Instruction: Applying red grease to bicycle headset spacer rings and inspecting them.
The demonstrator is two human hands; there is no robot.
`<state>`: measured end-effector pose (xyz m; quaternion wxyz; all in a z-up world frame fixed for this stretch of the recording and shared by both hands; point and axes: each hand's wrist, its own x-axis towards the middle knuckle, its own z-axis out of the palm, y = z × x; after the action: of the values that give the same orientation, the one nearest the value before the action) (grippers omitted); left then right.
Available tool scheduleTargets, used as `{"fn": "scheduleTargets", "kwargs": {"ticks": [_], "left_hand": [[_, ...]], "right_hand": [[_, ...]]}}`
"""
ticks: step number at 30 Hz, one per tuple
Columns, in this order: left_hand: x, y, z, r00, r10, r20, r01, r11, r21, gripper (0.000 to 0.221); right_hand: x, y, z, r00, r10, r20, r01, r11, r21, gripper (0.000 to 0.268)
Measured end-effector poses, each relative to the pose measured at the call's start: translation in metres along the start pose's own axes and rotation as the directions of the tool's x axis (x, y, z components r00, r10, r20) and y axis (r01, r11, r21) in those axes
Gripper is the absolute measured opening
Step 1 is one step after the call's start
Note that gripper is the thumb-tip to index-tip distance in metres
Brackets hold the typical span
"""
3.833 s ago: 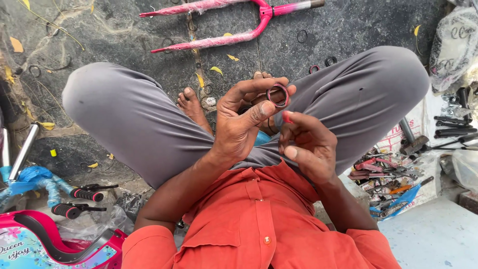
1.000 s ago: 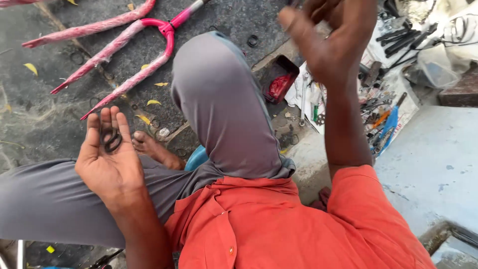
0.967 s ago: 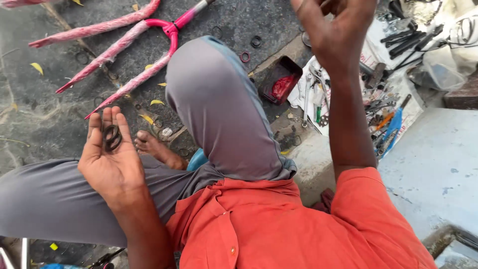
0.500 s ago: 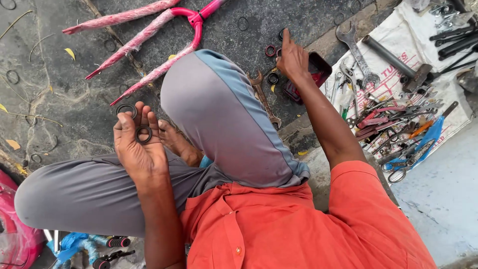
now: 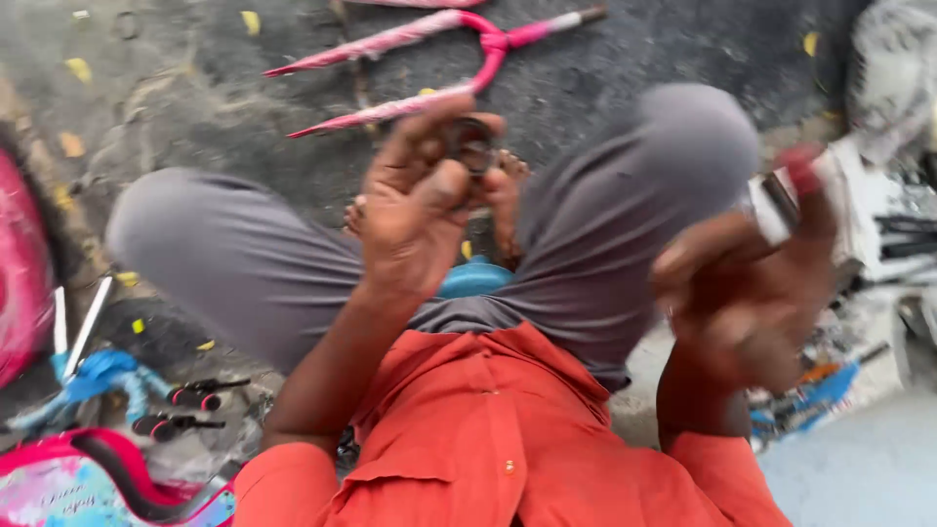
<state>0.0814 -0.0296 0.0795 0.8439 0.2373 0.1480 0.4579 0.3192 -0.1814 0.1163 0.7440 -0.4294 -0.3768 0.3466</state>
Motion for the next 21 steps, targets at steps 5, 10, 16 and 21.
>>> {"fn": "scheduleTargets", "kwargs": {"ticks": [5, 10, 16, 21], "left_hand": [[-0.004, -0.023, -0.018, 0.996, -0.088, 0.024, 0.089, 0.994, -0.067, 0.037], [-0.012, -0.026, -0.019, 0.998, -0.016, 0.053, 0.019, 0.998, -0.059, 0.031], [-0.014, -0.020, -0.020, 1.000, -0.001, 0.011, 0.002, 0.991, -0.134, 0.020], [-0.017, -0.016, -0.020, 1.000, -0.021, -0.023, 0.019, 0.996, -0.087, 0.027]], "right_hand": [[-0.031, 0.032, 0.065, 0.820, 0.445, 0.361, -0.496, 0.866, 0.060, 0.101], [-0.034, 0.050, 0.073, 0.755, 0.516, 0.405, -0.597, 0.796, 0.101, 0.103], [-0.033, 0.065, 0.079, 0.750, 0.527, 0.400, -0.603, 0.794, 0.085, 0.103], [-0.036, 0.072, 0.082, 0.781, 0.508, 0.364, -0.559, 0.828, 0.044, 0.100]]}}
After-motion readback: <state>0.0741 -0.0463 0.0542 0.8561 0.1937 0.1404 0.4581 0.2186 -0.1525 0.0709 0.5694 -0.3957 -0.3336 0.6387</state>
